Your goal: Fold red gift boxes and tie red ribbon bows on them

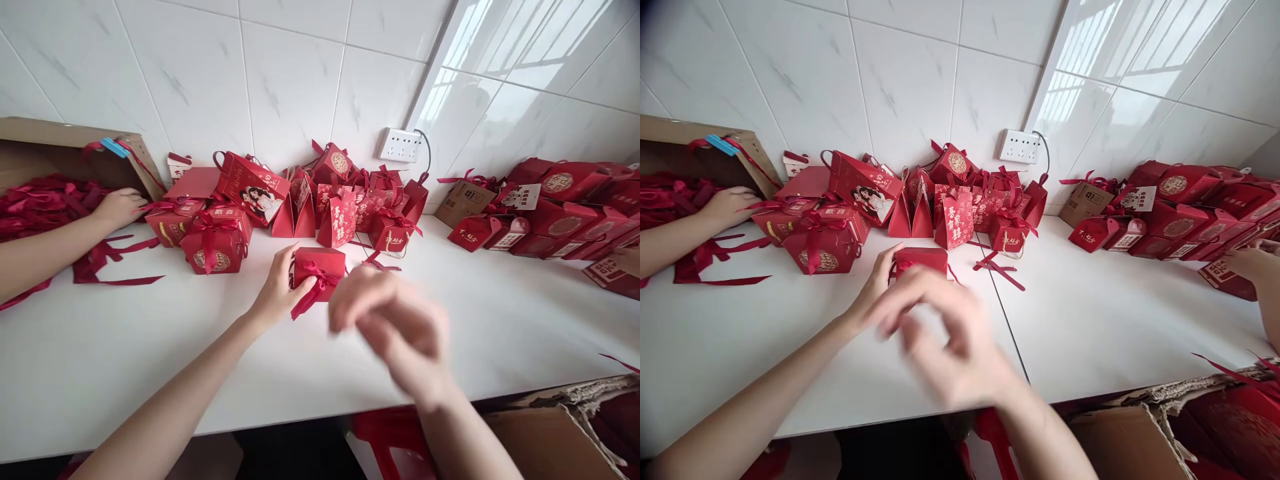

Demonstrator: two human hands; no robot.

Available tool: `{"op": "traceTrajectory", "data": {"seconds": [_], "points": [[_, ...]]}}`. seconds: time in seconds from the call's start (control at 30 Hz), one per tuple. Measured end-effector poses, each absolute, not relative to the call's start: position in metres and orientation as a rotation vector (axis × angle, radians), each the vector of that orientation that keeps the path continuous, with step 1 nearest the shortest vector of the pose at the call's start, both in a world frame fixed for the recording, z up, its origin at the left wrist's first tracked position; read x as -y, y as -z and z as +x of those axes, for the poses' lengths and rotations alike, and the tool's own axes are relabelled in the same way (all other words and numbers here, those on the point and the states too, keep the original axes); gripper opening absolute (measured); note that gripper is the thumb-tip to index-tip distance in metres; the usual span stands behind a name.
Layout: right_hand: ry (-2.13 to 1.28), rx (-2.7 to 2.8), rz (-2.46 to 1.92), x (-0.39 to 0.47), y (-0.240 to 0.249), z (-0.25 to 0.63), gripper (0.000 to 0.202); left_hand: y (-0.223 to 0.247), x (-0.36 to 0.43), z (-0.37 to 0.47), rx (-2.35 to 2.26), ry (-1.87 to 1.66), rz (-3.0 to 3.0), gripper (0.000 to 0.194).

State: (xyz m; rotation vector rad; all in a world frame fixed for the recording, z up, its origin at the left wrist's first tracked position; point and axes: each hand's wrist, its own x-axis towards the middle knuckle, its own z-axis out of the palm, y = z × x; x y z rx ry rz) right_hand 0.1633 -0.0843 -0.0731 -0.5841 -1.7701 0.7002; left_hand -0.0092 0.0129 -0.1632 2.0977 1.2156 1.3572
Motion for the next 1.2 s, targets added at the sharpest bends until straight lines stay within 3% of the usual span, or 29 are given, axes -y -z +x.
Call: {"op": "traceTrajectory", "data": {"seconds": [0.1, 0.2, 0.33, 0.57, 0.73, 0.9, 1.2], "points": [[-0.456, 1.862, -0.892, 0.027, 0.075, 0.178, 0.017, 0.163, -0.013, -0.009, -1.213, -1.345, 2.08, 0.059], [-0.332, 2.152, -1.116, -0.012, 0.09, 0.198, 0.031, 0.162, -0.014, -0.009, -1.26, -1.372, 2.112, 0.057], [-0.469, 2.228, -1.071, -0.018, 0.119, 0.207, 0.033, 0.159, -0.013, -0.009, -1.405, -1.392, 2.166, 0.057], [-0.622, 2.026, -0.986, -0.005, 0.14, 0.196, 0.024, 0.152, -0.001, -0.005, -1.26, -1.364, 2.039, 0.064], [-0.856, 1.944, -0.997, -0.005, 0.137, 0.195, 0.03, 0.148, -0.005, -0.004, -1.324, -1.5, 2.057, 0.018], [-1.026, 1.864, -0.944, -0.007, 0.138, 0.199, 0.036, 0.147, -0.006, -0.006, -1.323, -1.498, 1.965, 0.02], [-1.16, 1.547, -0.893, -0.012, 0.137, 0.199, 0.028, 0.147, -0.003, -0.007, -1.095, -1.437, 1.72, 0.017]]}}
